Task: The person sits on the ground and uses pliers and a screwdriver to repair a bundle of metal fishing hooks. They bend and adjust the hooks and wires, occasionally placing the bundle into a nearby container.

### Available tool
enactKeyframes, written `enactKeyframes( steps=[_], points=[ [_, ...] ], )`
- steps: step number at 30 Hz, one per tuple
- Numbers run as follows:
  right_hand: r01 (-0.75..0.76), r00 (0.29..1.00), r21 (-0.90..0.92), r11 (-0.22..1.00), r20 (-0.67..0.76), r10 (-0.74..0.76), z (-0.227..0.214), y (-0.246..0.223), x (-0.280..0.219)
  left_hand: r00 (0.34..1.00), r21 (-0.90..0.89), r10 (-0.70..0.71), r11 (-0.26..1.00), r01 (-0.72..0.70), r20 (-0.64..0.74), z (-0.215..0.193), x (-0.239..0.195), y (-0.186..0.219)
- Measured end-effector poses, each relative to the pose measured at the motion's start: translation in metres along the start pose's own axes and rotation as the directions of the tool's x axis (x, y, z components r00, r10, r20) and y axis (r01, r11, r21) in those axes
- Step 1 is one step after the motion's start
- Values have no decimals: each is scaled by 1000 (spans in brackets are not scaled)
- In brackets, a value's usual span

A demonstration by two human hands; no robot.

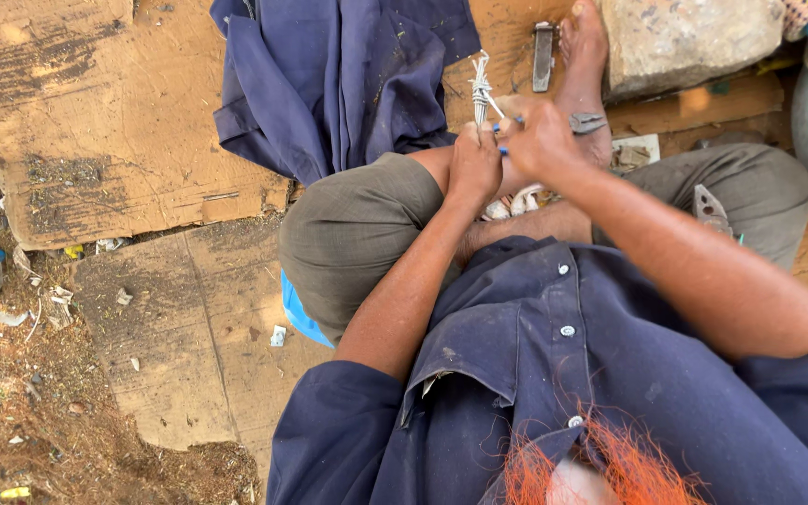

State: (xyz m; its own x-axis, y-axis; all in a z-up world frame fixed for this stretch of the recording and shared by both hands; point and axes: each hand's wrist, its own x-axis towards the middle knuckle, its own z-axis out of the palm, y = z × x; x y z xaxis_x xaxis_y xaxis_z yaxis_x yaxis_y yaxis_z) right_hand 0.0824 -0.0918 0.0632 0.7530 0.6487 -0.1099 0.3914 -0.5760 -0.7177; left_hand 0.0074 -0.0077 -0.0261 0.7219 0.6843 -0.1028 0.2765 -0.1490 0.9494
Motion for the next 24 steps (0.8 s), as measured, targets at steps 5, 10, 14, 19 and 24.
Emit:
enactKeyframes(
  steps=[5, 10, 14, 19, 24],
  points=[
    [50, 979, -268, 962, 203, 5, -34, 9, 37, 994, 31, -109, 994, 109, 1, 8, -6, -1],
    [503, 794, -627, 595, 607, -30, -95, 3, 87, 997, 44, -18, 999, 14, 76, 8, -15, -3],
    [354, 850, -491, 796, 523, -55, -93, -6, 87, 996, 22, 91, 996, -91, 1, 12, -7, -5],
    [194, 950, -308, 932, 296, -100, -59, -5, 30, 957, -379, -259, 879, 290, 133, 1, -5, 1],
    [63, 988, -164, 984, 152, -38, -52, 18, -6, 820, -518, -426, 636, 572, 381, -3, -11, 22]
  ],
)
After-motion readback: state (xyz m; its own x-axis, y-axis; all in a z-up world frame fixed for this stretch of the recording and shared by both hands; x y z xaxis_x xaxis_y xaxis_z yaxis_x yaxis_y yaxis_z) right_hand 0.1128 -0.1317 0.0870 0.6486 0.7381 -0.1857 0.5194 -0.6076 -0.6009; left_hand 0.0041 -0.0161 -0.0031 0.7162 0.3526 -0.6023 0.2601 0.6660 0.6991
